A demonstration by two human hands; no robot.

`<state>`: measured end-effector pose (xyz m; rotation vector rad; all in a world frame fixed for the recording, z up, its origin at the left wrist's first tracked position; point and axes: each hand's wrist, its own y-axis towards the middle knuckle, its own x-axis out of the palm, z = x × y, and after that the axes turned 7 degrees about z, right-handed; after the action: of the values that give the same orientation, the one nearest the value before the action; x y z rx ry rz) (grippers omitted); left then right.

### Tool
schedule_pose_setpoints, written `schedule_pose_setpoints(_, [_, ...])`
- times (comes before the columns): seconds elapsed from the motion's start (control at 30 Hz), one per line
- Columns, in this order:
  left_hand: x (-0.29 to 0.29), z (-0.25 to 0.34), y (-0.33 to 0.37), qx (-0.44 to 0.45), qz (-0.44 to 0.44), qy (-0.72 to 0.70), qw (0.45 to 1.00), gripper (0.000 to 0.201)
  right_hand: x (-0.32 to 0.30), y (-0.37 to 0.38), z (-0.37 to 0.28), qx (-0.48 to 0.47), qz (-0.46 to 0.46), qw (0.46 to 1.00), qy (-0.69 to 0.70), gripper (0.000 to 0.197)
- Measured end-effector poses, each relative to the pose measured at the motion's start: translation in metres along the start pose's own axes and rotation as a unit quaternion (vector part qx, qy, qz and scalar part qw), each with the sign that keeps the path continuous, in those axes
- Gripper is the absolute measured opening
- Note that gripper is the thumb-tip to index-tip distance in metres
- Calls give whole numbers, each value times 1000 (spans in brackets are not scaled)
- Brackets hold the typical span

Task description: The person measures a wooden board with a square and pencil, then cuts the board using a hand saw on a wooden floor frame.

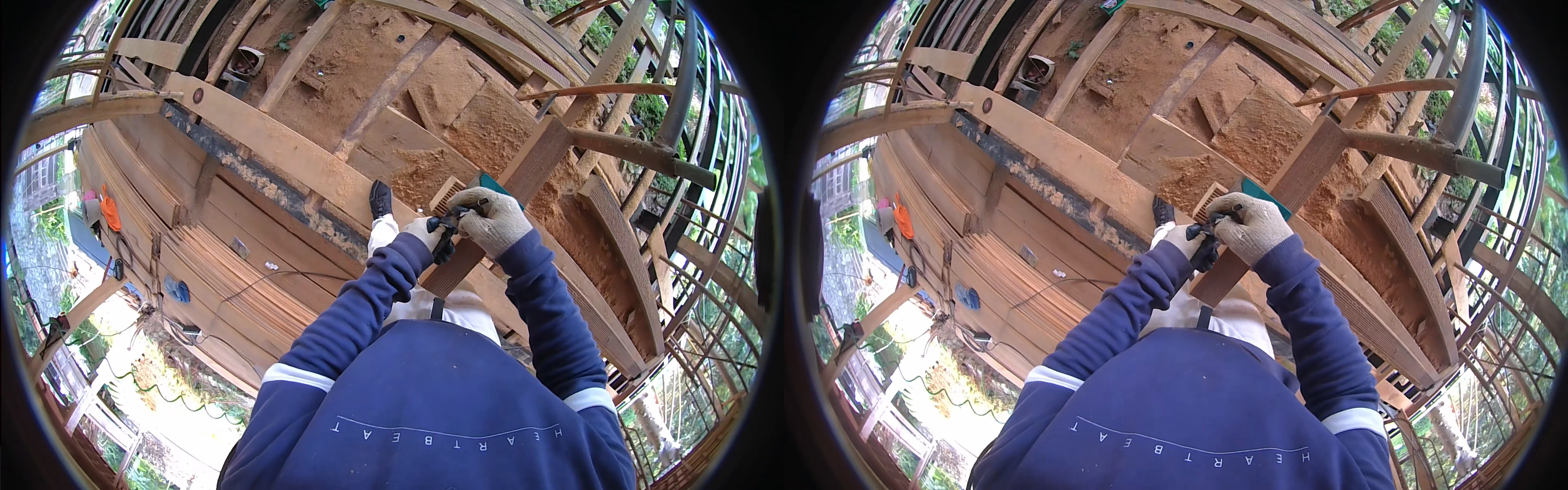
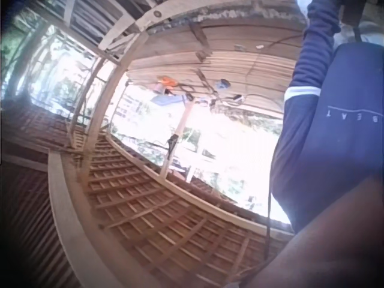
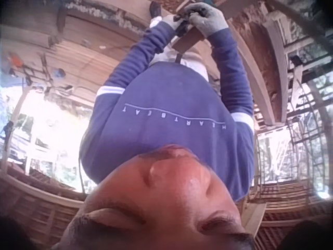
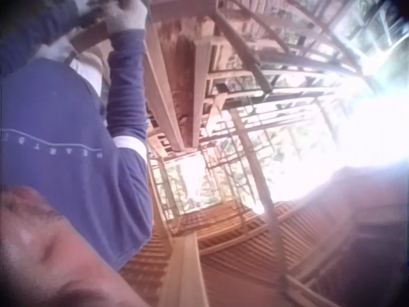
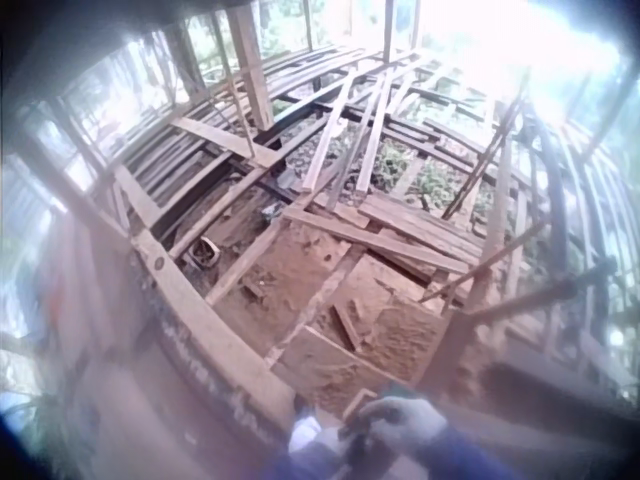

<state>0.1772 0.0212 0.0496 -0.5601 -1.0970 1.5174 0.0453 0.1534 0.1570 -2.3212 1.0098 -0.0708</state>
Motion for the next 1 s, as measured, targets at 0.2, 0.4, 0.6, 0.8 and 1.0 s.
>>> schedule_pose_setpoints(0.2, [0, -6, 2, 35, 5, 24, 999, 36, 4, 5, -9, 5, -12, 999, -46, 23])
schedule_pose_setpoints(0.4, [1, -1, -1, 40, 18, 62, 997, 37, -4, 12, -10, -58, 0, 992, -108, 20])
schedule_pose_setpoints(0.6, [6, 8, -1, -50, 14, -22, 998, 30, -27, 29, -10, -38, 55, 997, -28, 18])
schedule_pose_setpoints(0.8, [0, -3, 7, -23, -5, -43, 999, 37, -20, 25, -4, -99, 82, 990, -60, 19])
schedule_pose_setpoints(1.0, [4, 14, -3, -4, 3, 82, 997, 36, -6, 11, -8, -31, -16, 994, -102, 22])
